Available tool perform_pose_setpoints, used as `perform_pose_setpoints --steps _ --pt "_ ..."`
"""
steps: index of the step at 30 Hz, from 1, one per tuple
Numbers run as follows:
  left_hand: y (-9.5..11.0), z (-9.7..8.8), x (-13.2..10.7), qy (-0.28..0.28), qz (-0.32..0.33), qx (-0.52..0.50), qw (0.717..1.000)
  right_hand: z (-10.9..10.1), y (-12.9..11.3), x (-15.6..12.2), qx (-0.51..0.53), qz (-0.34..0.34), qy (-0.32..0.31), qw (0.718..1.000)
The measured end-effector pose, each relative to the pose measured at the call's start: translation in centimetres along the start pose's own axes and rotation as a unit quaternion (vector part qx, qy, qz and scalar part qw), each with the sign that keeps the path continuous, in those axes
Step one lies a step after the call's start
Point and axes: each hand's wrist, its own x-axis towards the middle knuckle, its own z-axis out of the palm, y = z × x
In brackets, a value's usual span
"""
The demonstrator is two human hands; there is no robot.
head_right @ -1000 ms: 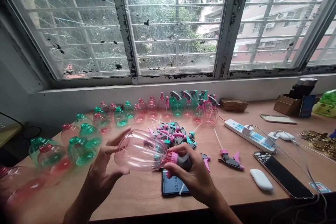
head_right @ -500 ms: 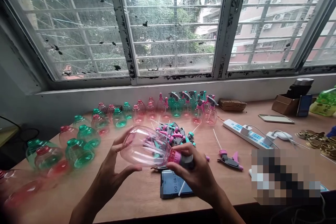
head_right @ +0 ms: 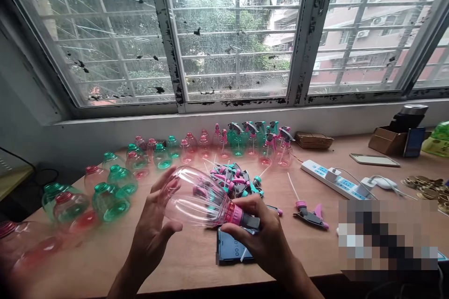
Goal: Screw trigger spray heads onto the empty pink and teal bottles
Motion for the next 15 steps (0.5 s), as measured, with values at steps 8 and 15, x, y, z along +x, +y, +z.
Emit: perform_pose_setpoints --steps 8,15 --pt "0.6 -2.2 0.0 -0.056 -0.037 -0.092 0.994 0.6 -0.6 0.7 -0.053 -0.182 0.016 0.982" --pt "0.6 -2.9 -0.1 -0.071 -0.115 -0.140 0.981 0.8 0.1 -0.1 -0.078 -0.250 -0.060 0.963"
